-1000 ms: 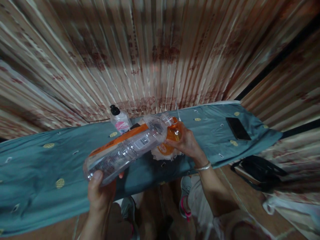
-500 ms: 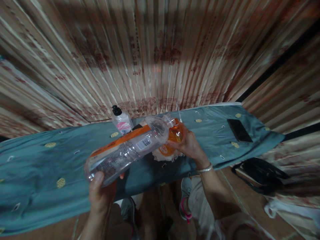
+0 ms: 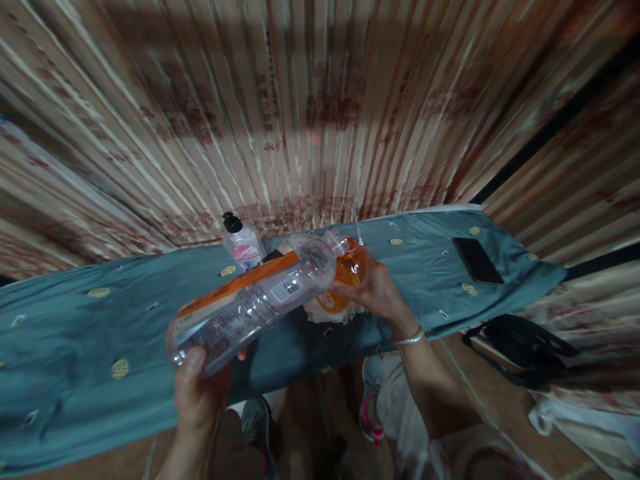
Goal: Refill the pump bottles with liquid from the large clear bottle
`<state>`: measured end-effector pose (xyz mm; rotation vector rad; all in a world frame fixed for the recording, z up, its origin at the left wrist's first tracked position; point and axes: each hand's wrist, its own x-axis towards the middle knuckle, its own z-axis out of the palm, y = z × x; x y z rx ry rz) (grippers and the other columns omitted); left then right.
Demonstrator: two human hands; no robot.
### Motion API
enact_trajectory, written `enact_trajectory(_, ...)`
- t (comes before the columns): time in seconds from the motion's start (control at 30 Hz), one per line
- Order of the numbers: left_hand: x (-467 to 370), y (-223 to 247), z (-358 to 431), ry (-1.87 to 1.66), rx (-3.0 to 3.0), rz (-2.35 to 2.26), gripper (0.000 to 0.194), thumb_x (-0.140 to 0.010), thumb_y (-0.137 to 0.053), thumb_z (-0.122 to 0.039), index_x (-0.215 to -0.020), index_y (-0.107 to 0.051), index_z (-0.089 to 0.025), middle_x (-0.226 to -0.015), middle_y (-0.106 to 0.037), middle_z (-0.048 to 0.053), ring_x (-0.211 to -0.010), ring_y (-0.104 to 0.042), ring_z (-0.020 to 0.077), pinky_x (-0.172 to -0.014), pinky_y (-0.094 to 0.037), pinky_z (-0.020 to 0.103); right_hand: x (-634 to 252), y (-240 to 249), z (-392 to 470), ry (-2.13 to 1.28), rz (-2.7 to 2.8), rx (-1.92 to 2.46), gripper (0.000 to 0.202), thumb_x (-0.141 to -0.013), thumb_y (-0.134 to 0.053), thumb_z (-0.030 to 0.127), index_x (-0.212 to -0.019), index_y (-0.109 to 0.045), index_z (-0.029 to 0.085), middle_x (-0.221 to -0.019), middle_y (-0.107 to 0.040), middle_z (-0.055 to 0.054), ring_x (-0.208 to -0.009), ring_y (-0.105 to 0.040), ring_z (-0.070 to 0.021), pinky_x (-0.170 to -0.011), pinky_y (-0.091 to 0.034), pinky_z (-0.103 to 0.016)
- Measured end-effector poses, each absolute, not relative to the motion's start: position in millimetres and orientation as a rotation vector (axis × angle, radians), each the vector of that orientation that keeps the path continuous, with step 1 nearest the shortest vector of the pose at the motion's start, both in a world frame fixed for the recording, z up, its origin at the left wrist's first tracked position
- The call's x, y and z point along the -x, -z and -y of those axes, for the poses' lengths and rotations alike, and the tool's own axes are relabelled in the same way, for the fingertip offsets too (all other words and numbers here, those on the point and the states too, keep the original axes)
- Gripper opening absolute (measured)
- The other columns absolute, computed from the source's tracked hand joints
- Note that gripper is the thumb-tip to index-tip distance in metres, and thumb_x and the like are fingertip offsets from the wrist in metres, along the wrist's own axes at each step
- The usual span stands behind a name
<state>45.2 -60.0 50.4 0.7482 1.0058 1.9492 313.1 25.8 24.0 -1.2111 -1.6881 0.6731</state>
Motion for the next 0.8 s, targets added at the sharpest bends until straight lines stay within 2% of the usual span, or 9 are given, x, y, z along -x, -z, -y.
enact_trajectory(0.17,-45.5,-50.7,60.1,-1.958,-0.747,-0.970,0.048,-0.049,-0.100,-0.039,-0.086,-0.073,-0.022,-0.078,-0.073,-0.001,-0.051,-0.067,0.0211,-0.031,-0.051,0.029,-312.6,-25.3,-24.8,-0.684,1.684,1.222,0.075,-0.072,-0.091,0.053,-0.133,-0.060,0.021,-0.118,-0.080,-0.012,-0.109,-0.079,-0.0319,-0.095,-0.064,-0.044)
enact_trajectory(0.3,-47.5,-53.5,61.0,-1.943,-0.787,-0.994,0.044,-0.052,-0.098,-0.042,-0.080,-0.071,-0.022,-0.075,-0.072,0.000,-0.051,-0.065,0.0200,-0.033,-0.052,0.027,-312.1,-26.9,-23.7,-0.696,1.682,1.208,0.072,-0.073,-0.091,0.048,-0.132,-0.059,0.021,-0.120,-0.080,-0.011,-0.110,-0.078,-0.0315,-0.099,-0.062,-0.045)
enact_trajectory(0.43,-47.8,-54.2,62.2,-1.911,-0.822,-1.032,0.046,-0.057,-0.096,-0.046,-0.088,-0.072,-0.022,-0.079,-0.073,0.003,-0.051,-0.063,0.0177,-0.035,-0.052,0.026,-312.7,-27.6,-23.5,-0.710,1.697,1.200,0.072,-0.073,-0.092,0.045,-0.133,-0.059,0.023,-0.119,-0.080,-0.011,-0.109,-0.078,-0.0312,-0.098,-0.063,-0.044)
enact_trajectory(0.57,-47.1,-53.6,63.5,-1.937,-0.809,-1.003,0.050,-0.055,-0.097,-0.045,-0.092,-0.073,-0.021,-0.078,-0.072,0.002,-0.051,-0.064,0.0191,-0.034,-0.051,0.027,-313.6,-27.3,-23.5,-0.713,1.695,1.219,0.071,-0.072,-0.092,0.046,-0.130,-0.060,0.021,-0.117,-0.080,-0.011,-0.107,-0.078,-0.0316,-0.096,-0.063,-0.044)
enact_trajectory(0.67,-46.7,-53.3,64.0,-1.938,-0.818,-1.020,0.046,-0.056,-0.097,-0.044,-0.089,-0.073,-0.022,-0.081,-0.073,0.001,-0.053,-0.064,0.0191,-0.034,-0.051,0.027,-313.5,-27.9,-23.1,-0.714,1.688,1.216,0.071,-0.071,-0.092,0.047,-0.128,-0.060,0.020,-0.116,-0.081,-0.011,-0.106,-0.078,-0.0316,-0.095,-0.063,-0.044)
enact_trajectory(0.8,-45.9,-52.0,64.2,-1.922,-0.853,-1.040,0.042,-0.059,-0.094,-0.049,-0.078,-0.072,-0.019,-0.084,-0.074,0.005,-0.056,-0.064,0.0191,-0.036,-0.050,0.026,-313.3,-30.0,-22.1,-0.712,1.689,1.224,0.071,-0.071,-0.092,0.046,-0.129,-0.061,0.020,-0.117,-0.080,-0.011,-0.107,-0.078,-0.0316,-0.096,-0.063,-0.044)
